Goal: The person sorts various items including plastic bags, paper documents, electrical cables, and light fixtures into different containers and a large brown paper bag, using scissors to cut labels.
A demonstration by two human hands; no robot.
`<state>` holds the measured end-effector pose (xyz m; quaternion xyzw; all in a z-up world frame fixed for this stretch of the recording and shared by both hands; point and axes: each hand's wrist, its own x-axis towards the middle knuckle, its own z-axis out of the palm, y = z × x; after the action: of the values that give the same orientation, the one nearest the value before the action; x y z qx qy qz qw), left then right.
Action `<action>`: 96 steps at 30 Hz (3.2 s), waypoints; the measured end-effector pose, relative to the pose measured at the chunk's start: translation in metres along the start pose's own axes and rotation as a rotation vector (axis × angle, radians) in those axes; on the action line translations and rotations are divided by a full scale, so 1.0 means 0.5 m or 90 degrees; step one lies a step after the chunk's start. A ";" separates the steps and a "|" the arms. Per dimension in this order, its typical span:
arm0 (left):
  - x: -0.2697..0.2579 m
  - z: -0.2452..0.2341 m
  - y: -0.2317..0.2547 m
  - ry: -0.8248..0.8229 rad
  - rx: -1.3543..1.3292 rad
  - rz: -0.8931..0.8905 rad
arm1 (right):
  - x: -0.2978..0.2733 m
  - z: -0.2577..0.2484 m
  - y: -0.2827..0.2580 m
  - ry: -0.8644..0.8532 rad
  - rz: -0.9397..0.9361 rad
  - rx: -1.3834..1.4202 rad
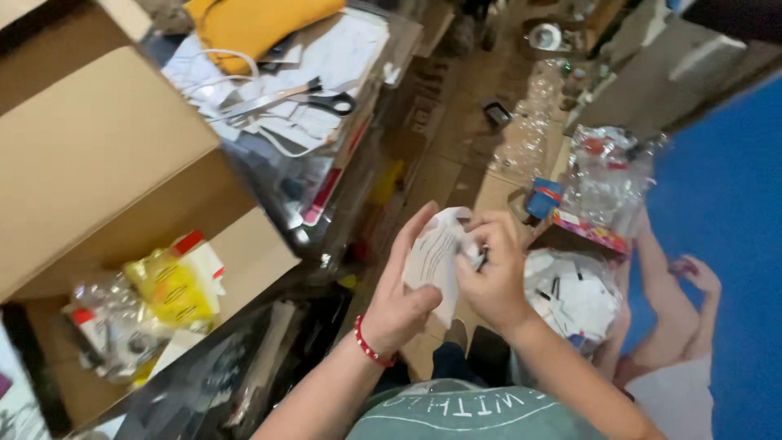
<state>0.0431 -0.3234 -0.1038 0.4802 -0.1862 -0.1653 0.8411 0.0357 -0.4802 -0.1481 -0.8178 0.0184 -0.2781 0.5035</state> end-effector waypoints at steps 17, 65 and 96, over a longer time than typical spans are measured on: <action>0.099 0.156 -0.392 0.048 -0.748 -0.749 | -0.131 -0.177 0.103 0.025 -0.248 -0.209; -0.039 -0.019 0.183 -0.211 0.731 -0.028 | 0.110 -0.263 0.573 -0.083 0.220 -0.021; -0.367 -0.492 0.496 0.067 1.279 -0.225 | 0.088 0.607 -0.410 -0.822 0.391 -0.006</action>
<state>0.0232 0.0641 -0.0322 0.9910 -0.1282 -0.0330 0.0201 0.1653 -0.1462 -0.0604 -0.7792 -0.0531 0.4161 0.4657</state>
